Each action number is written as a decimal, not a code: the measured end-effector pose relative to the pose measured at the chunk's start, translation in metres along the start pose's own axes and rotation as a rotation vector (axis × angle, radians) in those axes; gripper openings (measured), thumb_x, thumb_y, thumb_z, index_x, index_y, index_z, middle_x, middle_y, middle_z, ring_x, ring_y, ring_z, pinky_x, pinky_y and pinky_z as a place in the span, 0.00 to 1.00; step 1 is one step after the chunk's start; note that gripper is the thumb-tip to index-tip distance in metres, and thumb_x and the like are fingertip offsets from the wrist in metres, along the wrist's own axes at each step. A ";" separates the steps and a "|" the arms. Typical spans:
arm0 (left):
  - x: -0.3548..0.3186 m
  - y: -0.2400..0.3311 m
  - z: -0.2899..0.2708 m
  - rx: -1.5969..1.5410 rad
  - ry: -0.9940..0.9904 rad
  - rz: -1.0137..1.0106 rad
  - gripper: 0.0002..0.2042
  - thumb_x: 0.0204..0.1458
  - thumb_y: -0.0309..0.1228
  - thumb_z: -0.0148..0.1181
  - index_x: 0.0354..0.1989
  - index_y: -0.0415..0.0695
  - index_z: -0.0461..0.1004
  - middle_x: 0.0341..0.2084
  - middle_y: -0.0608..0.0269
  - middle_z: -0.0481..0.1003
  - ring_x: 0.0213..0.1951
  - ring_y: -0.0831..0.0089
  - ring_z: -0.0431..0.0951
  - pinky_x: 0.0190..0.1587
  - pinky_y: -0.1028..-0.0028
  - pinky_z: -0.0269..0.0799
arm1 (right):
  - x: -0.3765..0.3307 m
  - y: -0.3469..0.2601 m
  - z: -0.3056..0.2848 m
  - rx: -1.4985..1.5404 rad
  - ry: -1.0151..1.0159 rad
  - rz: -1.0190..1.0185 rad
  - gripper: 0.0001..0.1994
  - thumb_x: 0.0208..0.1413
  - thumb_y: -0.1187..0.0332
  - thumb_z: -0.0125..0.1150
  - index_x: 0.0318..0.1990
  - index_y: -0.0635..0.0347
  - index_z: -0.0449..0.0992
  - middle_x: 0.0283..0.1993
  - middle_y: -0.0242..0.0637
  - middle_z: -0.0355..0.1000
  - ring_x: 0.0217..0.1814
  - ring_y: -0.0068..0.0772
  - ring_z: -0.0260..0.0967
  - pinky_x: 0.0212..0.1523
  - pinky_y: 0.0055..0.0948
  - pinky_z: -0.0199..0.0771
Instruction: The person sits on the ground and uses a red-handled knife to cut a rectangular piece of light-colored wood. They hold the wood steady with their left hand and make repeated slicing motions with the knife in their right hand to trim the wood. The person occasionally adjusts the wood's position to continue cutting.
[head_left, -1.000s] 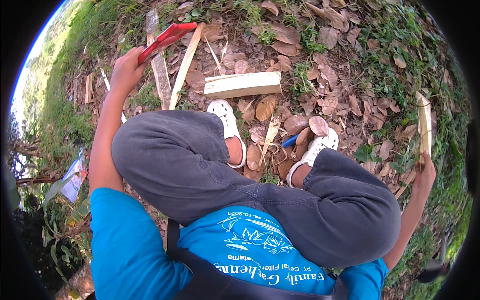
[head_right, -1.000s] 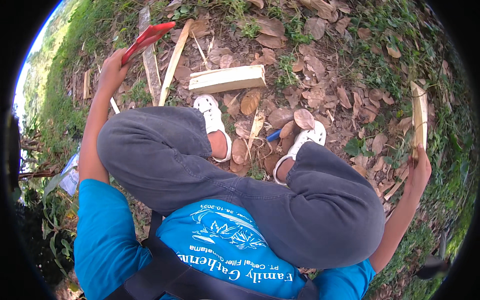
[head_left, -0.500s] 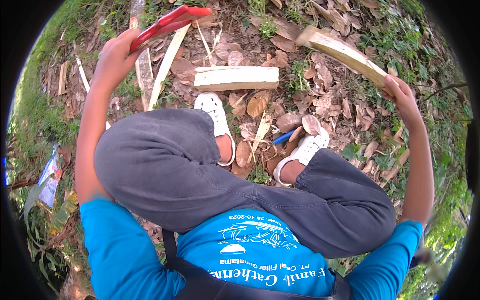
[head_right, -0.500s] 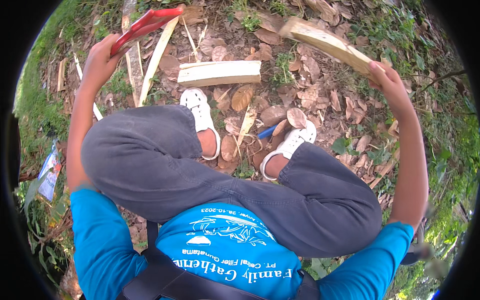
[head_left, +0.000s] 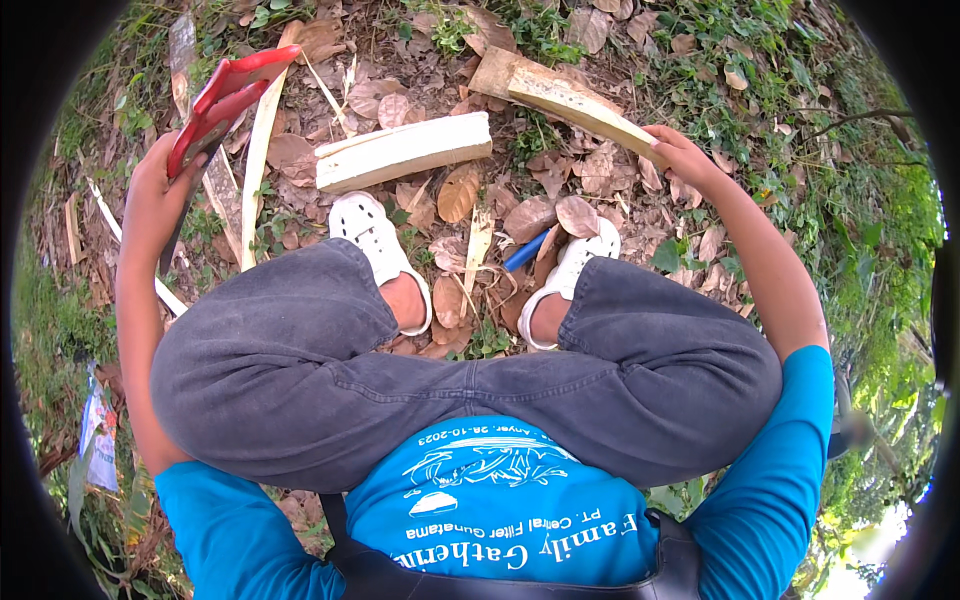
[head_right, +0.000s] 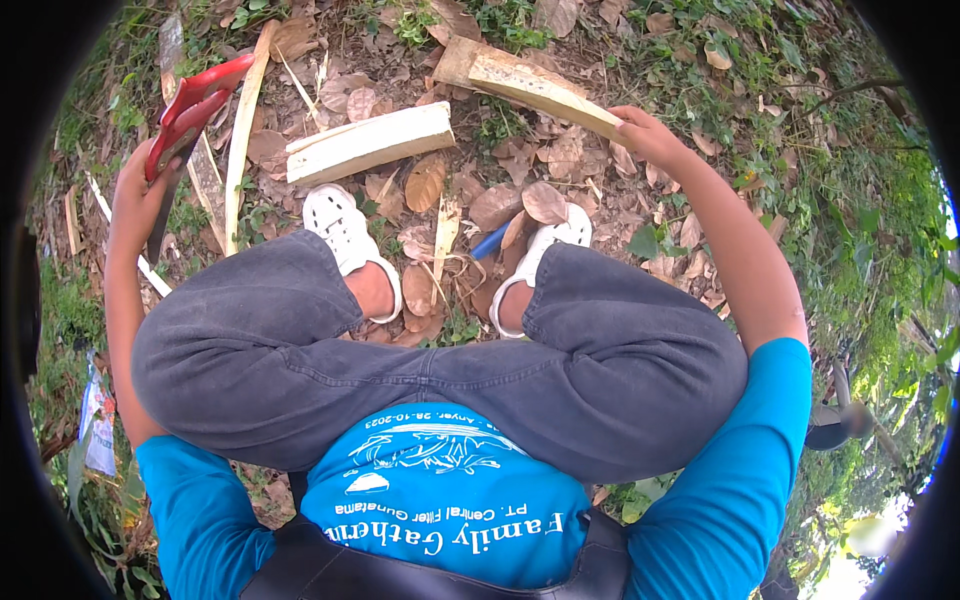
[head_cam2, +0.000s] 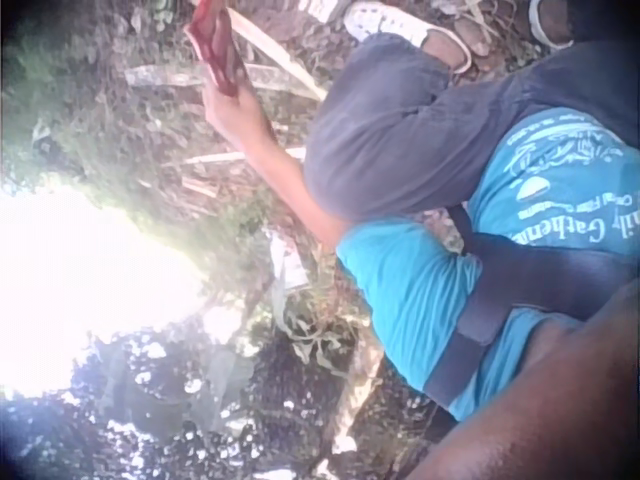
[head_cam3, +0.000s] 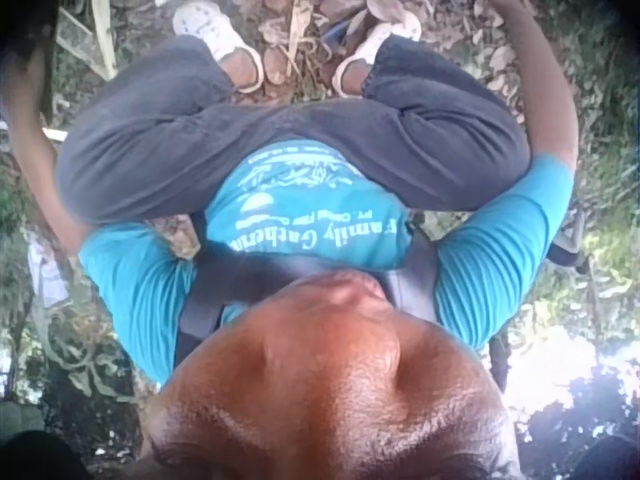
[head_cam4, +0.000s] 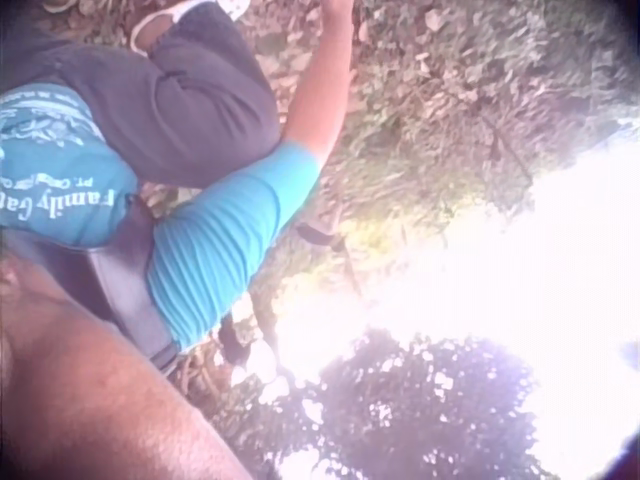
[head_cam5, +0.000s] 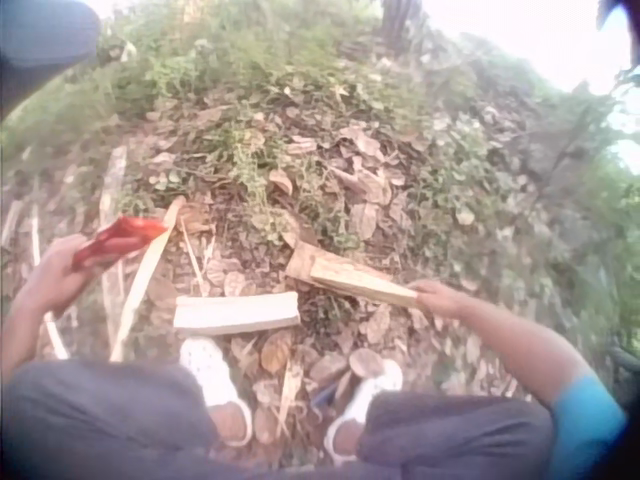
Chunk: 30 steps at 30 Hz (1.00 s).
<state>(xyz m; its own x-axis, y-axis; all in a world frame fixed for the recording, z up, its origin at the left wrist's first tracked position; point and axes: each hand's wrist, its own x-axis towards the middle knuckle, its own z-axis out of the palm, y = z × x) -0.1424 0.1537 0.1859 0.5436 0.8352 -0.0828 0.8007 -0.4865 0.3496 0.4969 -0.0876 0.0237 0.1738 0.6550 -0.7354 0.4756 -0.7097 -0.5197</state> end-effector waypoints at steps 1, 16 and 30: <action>0.000 -0.002 0.001 -0.001 0.006 0.016 0.16 0.61 0.30 0.63 0.56 0.41 0.75 0.39 0.54 0.78 0.39 0.64 0.76 0.48 0.68 0.71 | 0.002 0.005 0.001 -0.014 -0.013 -0.056 0.20 0.70 0.63 0.45 0.67 0.46 0.68 0.48 0.30 0.69 0.42 0.22 0.64 0.41 0.27 0.70; -0.006 -0.004 0.001 -0.004 -0.032 -0.025 0.19 0.61 0.31 0.64 0.59 0.40 0.74 0.41 0.53 0.78 0.40 0.62 0.76 0.49 0.67 0.71 | -0.018 -0.025 -0.003 0.546 -0.192 0.296 0.23 0.73 0.44 0.45 0.46 0.57 0.70 0.17 0.20 0.50 0.17 0.21 0.51 0.23 0.27 0.58; 0.000 -0.020 0.009 -0.021 -0.042 -0.053 0.21 0.61 0.30 0.64 0.61 0.38 0.72 0.50 0.52 0.79 0.51 0.62 0.79 0.58 0.67 0.70 | 0.022 -0.019 0.016 -0.456 0.133 -0.061 0.40 0.56 0.32 0.60 0.56 0.66 0.77 0.47 0.53 0.79 0.46 0.49 0.81 0.47 0.43 0.80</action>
<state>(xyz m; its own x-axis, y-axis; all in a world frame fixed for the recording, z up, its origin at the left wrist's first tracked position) -0.1562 0.1615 0.1703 0.5112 0.8478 -0.1411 0.8235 -0.4362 0.3628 0.4783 -0.0636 0.0105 0.2285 0.7403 -0.6323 0.8128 -0.5026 -0.2947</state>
